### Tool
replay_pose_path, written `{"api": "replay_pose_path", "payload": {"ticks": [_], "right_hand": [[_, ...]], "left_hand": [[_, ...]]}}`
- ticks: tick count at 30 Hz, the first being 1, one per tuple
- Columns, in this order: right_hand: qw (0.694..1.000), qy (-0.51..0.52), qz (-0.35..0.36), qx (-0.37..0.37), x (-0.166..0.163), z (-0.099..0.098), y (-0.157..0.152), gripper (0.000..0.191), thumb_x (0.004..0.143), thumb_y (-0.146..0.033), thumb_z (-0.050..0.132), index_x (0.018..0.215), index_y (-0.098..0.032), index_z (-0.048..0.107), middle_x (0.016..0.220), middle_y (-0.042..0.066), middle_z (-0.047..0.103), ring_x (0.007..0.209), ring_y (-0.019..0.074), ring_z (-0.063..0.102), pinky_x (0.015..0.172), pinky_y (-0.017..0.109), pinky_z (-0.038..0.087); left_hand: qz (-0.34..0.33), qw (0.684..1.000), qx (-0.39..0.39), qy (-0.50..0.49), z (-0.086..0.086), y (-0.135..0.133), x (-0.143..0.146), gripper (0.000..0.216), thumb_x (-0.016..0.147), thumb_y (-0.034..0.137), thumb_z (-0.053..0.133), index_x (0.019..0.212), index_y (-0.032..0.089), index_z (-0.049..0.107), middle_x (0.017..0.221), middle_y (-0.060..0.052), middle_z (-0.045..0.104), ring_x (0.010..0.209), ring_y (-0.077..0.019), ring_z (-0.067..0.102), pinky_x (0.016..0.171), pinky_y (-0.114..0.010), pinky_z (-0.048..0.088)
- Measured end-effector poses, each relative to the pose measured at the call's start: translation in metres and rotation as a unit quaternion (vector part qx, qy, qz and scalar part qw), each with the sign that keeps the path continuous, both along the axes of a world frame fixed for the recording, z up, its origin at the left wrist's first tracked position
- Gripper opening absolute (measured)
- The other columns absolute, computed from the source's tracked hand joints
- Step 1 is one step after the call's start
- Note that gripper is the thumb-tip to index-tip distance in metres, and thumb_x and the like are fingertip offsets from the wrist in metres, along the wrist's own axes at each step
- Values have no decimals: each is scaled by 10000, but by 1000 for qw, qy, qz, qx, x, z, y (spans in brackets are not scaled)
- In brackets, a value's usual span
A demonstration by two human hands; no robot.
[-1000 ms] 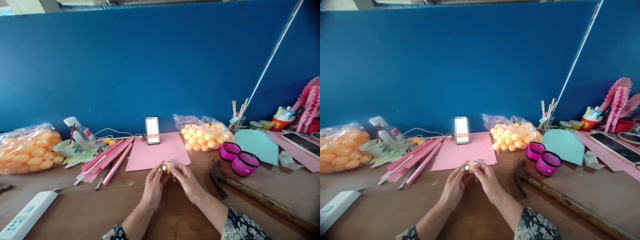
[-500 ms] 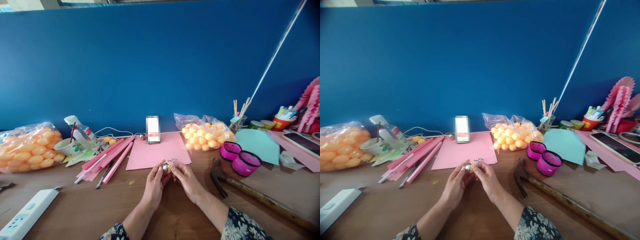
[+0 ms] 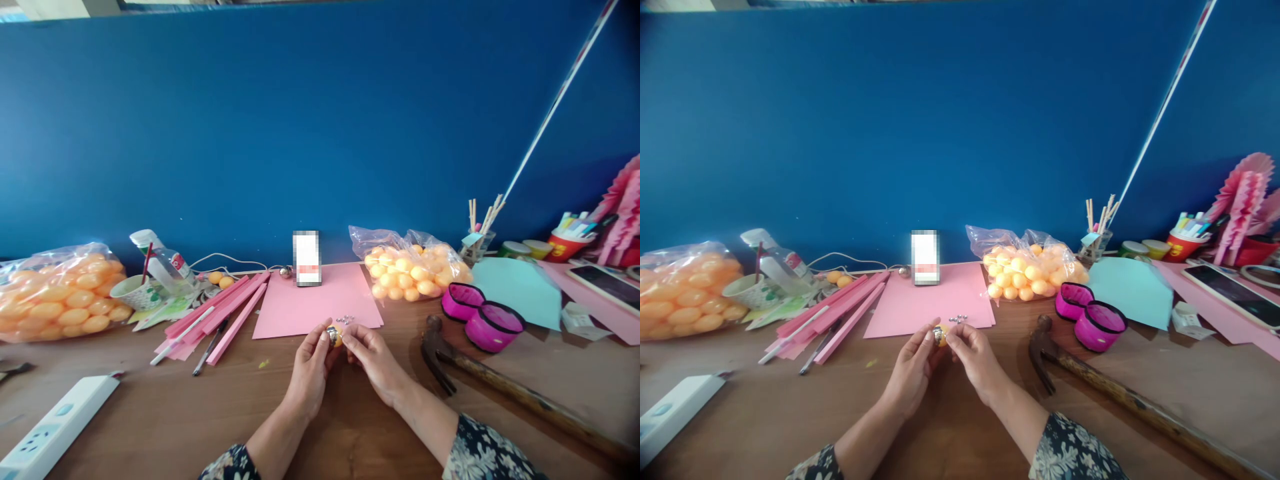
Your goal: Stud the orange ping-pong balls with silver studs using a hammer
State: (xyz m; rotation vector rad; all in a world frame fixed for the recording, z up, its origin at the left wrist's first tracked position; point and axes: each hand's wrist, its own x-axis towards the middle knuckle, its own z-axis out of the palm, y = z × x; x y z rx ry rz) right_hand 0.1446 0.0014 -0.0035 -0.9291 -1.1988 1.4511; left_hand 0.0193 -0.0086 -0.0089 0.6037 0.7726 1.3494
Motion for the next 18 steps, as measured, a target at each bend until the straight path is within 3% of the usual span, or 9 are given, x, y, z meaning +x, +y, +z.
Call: {"api": "replay_pose_path", "payload": {"ticks": [18], "right_hand": [[1000, -10, -1, 8, 0, 1, -2, 209, 786, -375, 590, 719, -178, 562, 615, -33, 477, 582, 102, 405, 543, 228, 339]], "left_hand": [[8, 998, 13, 57, -2, 0, -1, 406, 758, 327, 608, 1140, 195, 566, 1046, -72, 627, 946, -185, 590, 875, -334, 452]]}}
